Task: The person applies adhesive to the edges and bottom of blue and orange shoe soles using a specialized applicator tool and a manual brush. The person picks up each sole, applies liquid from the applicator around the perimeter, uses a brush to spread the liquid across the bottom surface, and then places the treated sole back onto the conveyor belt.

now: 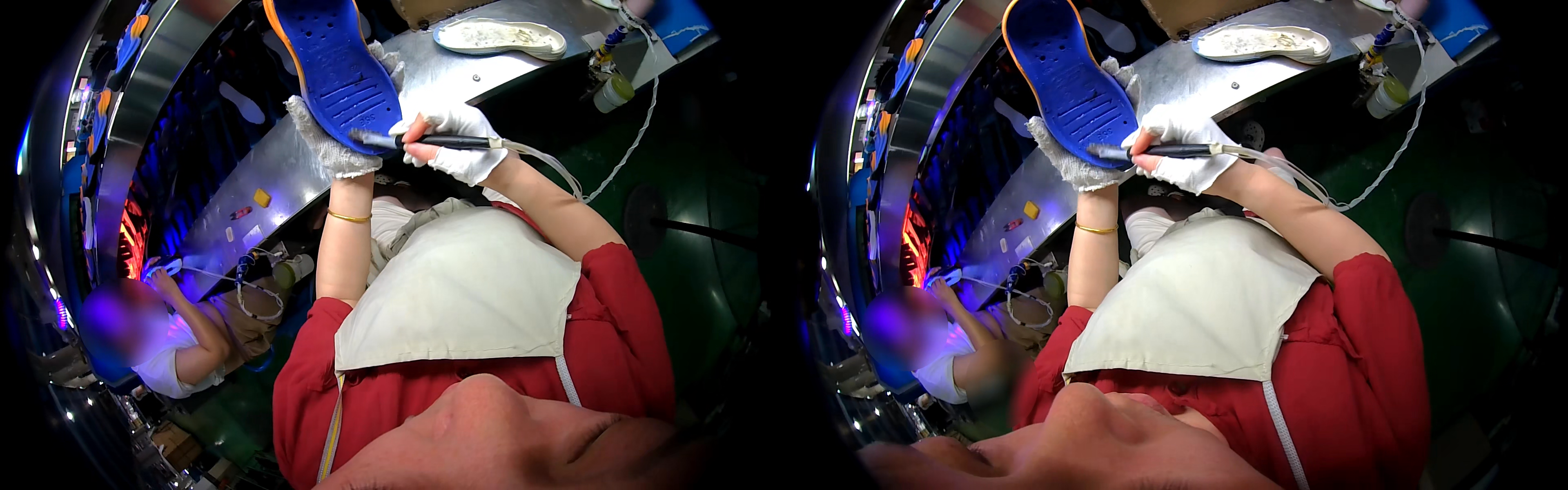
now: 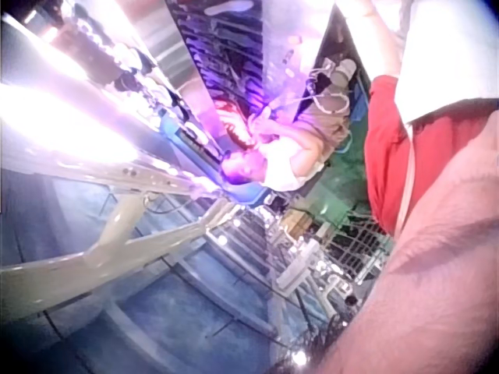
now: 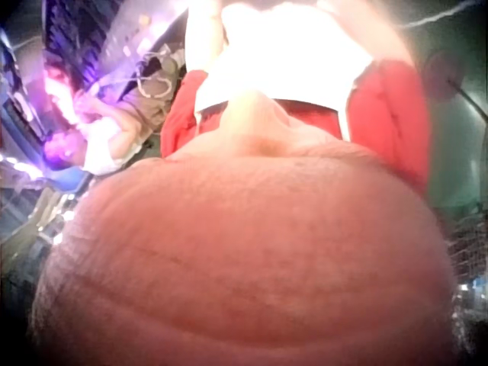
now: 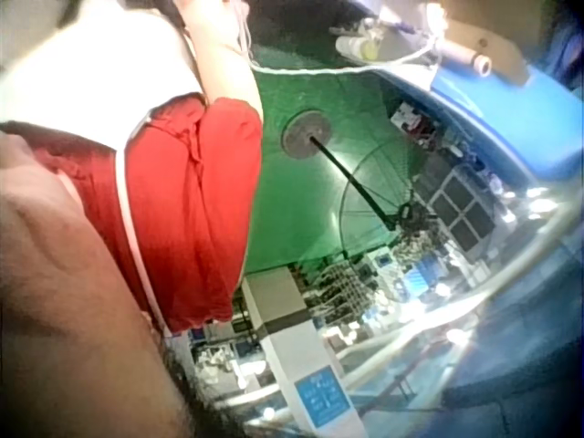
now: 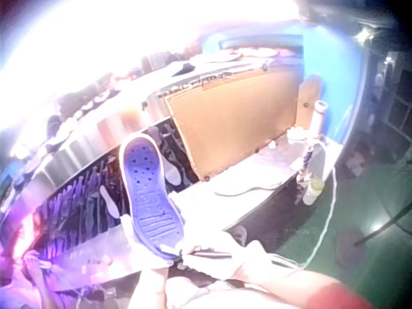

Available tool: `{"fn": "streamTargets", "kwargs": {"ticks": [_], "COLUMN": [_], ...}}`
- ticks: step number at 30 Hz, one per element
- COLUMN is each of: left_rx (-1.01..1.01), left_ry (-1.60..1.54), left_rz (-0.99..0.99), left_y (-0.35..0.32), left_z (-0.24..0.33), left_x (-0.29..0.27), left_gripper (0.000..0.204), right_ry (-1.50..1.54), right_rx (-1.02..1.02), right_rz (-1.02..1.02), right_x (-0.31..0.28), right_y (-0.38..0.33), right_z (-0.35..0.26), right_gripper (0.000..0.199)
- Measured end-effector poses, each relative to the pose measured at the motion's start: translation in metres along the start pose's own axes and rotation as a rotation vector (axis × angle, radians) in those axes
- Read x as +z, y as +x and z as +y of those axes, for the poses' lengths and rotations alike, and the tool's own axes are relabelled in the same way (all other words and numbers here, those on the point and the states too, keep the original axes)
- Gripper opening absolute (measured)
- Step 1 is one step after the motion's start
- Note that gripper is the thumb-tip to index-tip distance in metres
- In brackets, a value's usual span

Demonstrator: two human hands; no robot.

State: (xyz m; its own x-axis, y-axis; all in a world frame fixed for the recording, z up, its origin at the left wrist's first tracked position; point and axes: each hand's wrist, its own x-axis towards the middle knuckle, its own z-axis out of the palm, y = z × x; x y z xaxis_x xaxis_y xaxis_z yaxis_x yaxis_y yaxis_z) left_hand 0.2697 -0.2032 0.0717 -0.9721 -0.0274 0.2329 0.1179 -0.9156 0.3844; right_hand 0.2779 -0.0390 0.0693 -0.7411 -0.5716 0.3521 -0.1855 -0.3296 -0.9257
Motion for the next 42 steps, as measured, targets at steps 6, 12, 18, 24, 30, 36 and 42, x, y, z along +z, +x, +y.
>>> {"fn": "streamTargets", "kwargs": {"ticks": [6, 12, 18, 24, 30, 36, 42], "left_rx": [-0.090, -0.225, -0.236, -0.176, -0.316, -0.431, -0.597], "left_ry": [-0.296, -0.088, 0.025, 0.129, 0.230, 0.374, 0.573], "left_rz": [-0.140, -0.101, -0.032, 0.088, 0.197, 0.252, 0.300], "left_y": [-0.001, 0.004, 0.005, 0.009, 0.025, 0.029, 0.036], "left_z": [0.007, 0.020, 0.018, 0.023, 0.031, 0.029, 0.023], "left_x": [0.009, 0.001, 0.006, 0.007, 0.009, 0.025, 0.037], "left_gripper": [0.079, 0.082, 0.080, 0.064, 0.048, 0.040, 0.034], "right_ry": [0.072, -0.128, 0.163, -0.454, -0.326, -0.050, -0.523], "right_rx": [0.097, 0.026, 0.315, -0.422, -0.126, 0.162, 0.063], "right_rz": [0.003, -0.145, -0.202, -0.163, -0.352, -0.390, -0.365], "right_x": [-0.016, -0.012, -0.024, -0.022, -0.031, -0.050, -0.053], "right_y": [0.016, 0.003, -0.008, 0.023, 0.024, 0.028, 0.032], "right_z": [-0.008, -0.007, -0.020, -0.031, -0.029, -0.052, -0.047], "right_gripper": [0.008, 0.012, 0.010, 0.018, 0.016, 0.016, 0.015]}}
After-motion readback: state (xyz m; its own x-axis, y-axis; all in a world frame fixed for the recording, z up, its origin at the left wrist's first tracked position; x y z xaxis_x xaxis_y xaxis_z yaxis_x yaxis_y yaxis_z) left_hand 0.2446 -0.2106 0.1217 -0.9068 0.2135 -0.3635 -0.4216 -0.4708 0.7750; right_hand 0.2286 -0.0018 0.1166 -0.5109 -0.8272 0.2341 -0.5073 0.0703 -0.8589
